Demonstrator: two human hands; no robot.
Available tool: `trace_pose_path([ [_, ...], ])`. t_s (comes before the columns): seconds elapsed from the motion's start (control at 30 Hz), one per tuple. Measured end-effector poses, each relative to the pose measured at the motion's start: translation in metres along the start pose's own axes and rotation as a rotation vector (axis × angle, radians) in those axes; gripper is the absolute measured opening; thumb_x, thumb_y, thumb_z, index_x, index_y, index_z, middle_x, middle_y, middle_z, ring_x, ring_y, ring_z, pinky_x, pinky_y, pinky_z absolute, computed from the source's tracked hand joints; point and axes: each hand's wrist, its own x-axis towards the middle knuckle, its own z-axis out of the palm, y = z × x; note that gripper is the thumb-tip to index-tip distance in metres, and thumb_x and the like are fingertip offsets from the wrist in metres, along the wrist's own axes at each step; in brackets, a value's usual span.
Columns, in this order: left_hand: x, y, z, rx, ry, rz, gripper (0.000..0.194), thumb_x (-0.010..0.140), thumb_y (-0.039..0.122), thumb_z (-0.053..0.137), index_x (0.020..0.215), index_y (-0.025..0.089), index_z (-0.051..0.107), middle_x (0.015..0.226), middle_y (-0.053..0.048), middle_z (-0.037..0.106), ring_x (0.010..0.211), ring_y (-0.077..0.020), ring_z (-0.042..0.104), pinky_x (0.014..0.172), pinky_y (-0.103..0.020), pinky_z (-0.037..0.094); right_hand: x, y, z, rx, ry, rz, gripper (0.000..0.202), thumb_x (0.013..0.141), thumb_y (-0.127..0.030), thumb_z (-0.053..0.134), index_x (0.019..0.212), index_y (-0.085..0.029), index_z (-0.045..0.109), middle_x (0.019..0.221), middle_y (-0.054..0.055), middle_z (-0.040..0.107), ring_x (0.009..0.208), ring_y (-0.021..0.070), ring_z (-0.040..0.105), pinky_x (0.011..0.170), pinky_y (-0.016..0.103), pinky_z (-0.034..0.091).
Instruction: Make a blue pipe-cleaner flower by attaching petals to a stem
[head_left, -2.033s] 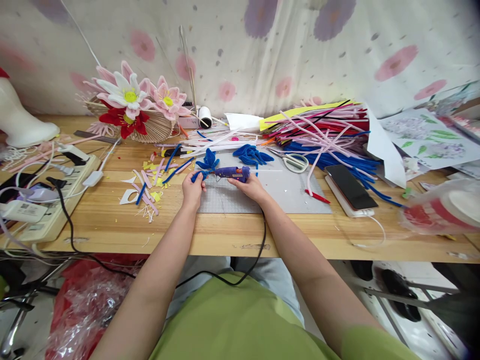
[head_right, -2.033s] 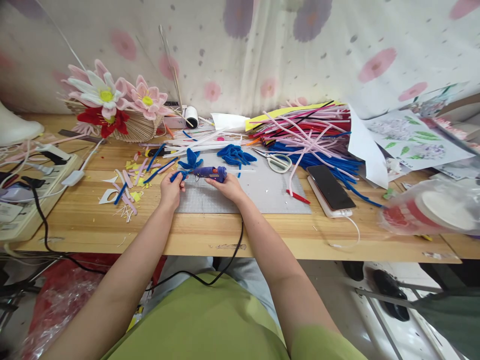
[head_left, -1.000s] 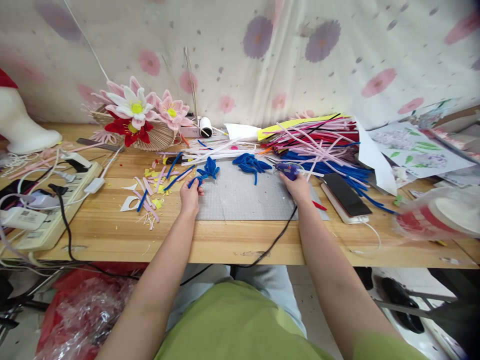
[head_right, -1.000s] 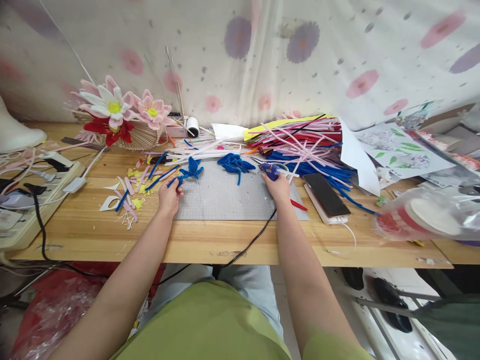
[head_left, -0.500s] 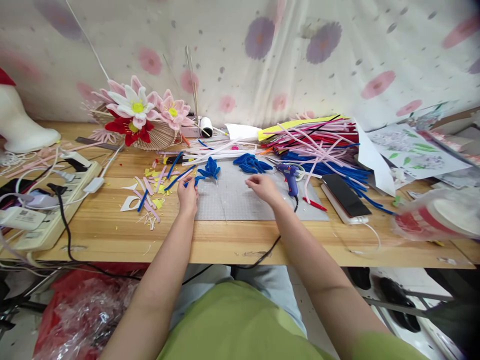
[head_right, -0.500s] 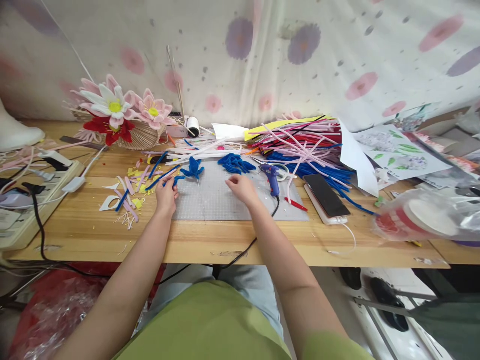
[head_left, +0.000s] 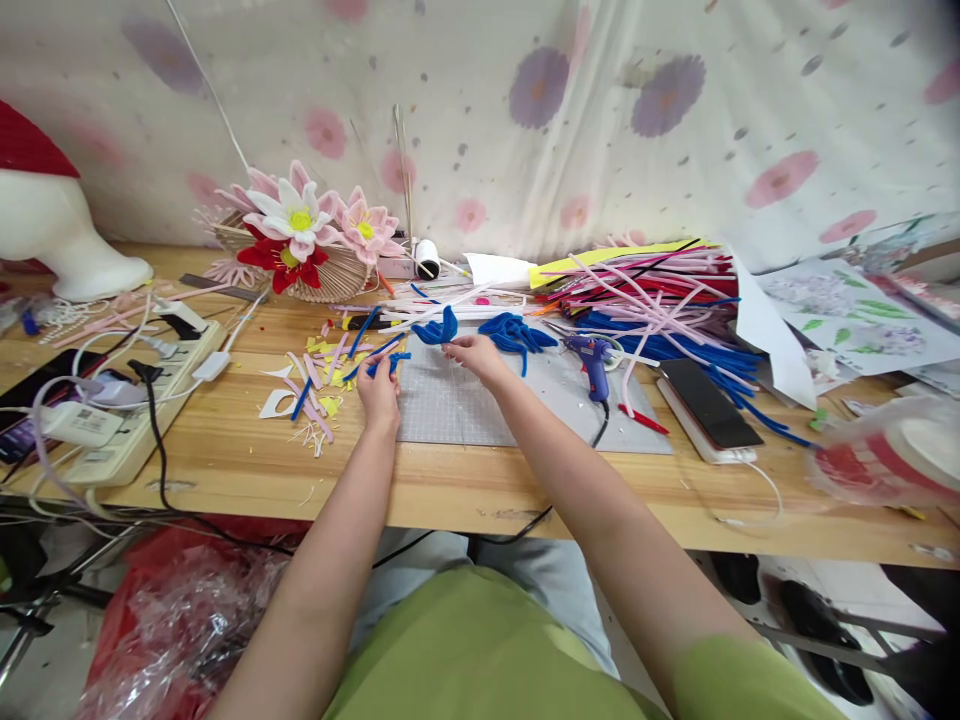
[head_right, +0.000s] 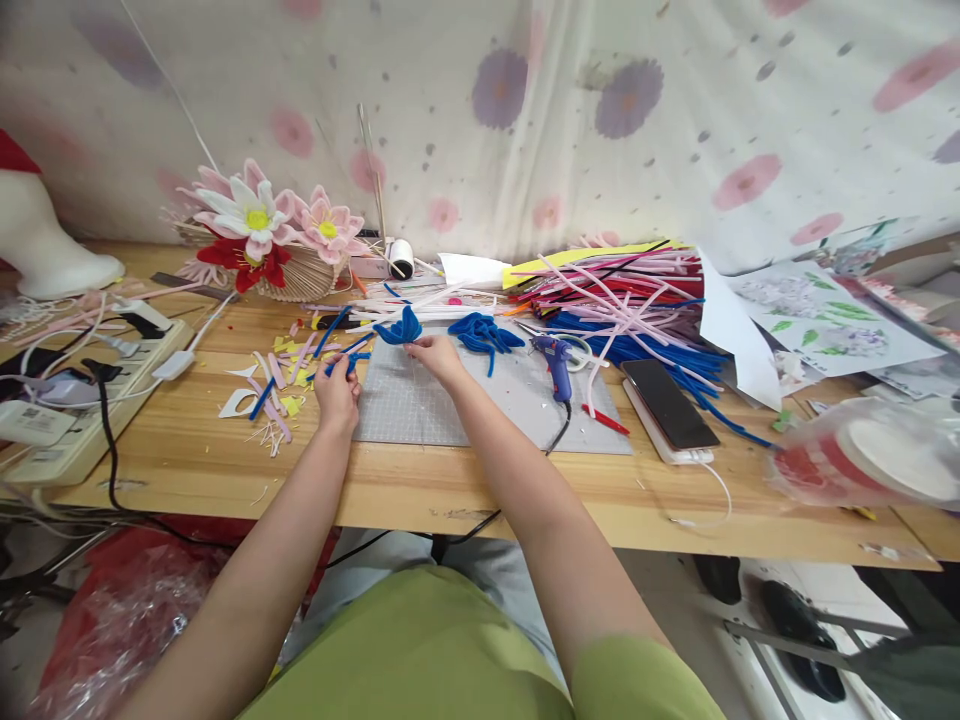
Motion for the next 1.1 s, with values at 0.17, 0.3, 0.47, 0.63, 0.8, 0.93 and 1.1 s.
trace_pose_path([
  [0.17,-0.001,0.001,0.002,-0.03,-0.029,0.027,0.022,0.068,0.029,0.064,0.078,0.019,0.046,0.047,0.011,0.041,0.035,-0.0027,0.033,0.036,-0.015,0.021,-0.017,-0.027,-0.04,0.368,-0.021,-0.134,0.03,0.058,-0.041,0.071,0.071,-0.017,0.059,0.077,0.004,0.066,0.068,0.0114,0.059,0.069,0.027,0.049],
  [0.3,-0.008,0.012,0.015,0.03,-0.066,-0.06,0.023,0.07,0.03,0.065,0.079,0.018,0.048,0.048,0.009,0.046,0.035,-0.0031,0.036,0.037,-0.015,0.028,-0.018,-0.055,-0.069,0.243,0.098,-0.372,0.025,0.064,-0.038,0.068,0.075,-0.017,0.06,0.078,0.004,0.064,0.075,0.0147,0.06,0.075,0.032,0.05],
  [0.47,-0.024,0.027,0.028,0.12,-0.264,-0.132,0.022,0.071,0.025,0.066,0.086,0.016,0.053,0.06,0.002,0.059,0.045,-0.0061,0.051,0.044,-0.018,0.045,-0.029,-0.054,-0.079,-0.137,0.261,-0.634,0.013,0.072,-0.027,0.06,0.082,-0.02,0.063,0.087,0.003,0.063,0.087,0.0183,0.058,0.082,0.033,0.045],
  [0.63,-0.027,0.028,0.017,0.204,-0.322,-0.147,0.017,0.069,0.021,0.068,0.077,0.013,0.056,0.066,-0.002,0.062,0.051,-0.008,0.057,0.048,-0.022,0.051,-0.05,-0.029,-0.077,-0.296,0.148,-0.699,0.006,0.071,-0.023,0.06,0.075,-0.02,0.063,0.087,0.004,0.064,0.088,0.0207,0.058,0.082,0.033,0.043],
  [0.8,-0.025,0.028,0.008,0.196,-0.333,-0.163,0.014,0.069,0.018,0.068,0.075,0.013,0.057,0.064,-0.001,0.061,0.053,-0.0087,0.058,0.048,-0.022,0.052,-0.059,-0.022,-0.078,-0.27,0.103,-0.643,0.011,0.072,-0.031,0.062,0.072,-0.021,0.062,0.086,0.004,0.064,0.085,0.0202,0.057,0.08,0.032,0.043],
  [0.93,-0.03,0.028,0.009,0.197,-0.384,-0.225,0.013,0.068,0.016,0.069,0.074,0.013,0.058,0.066,-0.003,0.064,0.055,-0.0099,0.06,0.049,-0.022,0.052,-0.059,-0.016,-0.076,-0.194,0.082,-0.57,0.027,0.071,-0.045,0.063,0.075,-0.019,0.062,0.083,0.004,0.064,0.081,0.0189,0.057,0.077,0.03,0.043],
  [1.1,-0.04,0.026,0.013,0.197,-0.425,-0.305,0.011,0.069,0.014,0.068,0.074,0.012,0.058,0.067,-0.004,0.065,0.059,-0.0126,0.063,0.053,-0.025,0.053,-0.06,-0.004,-0.071,-0.2,0.012,-0.554,0.024,0.072,-0.041,0.06,0.074,-0.017,0.06,0.08,0.003,0.063,0.079,0.0184,0.058,0.075,0.029,0.044],
])
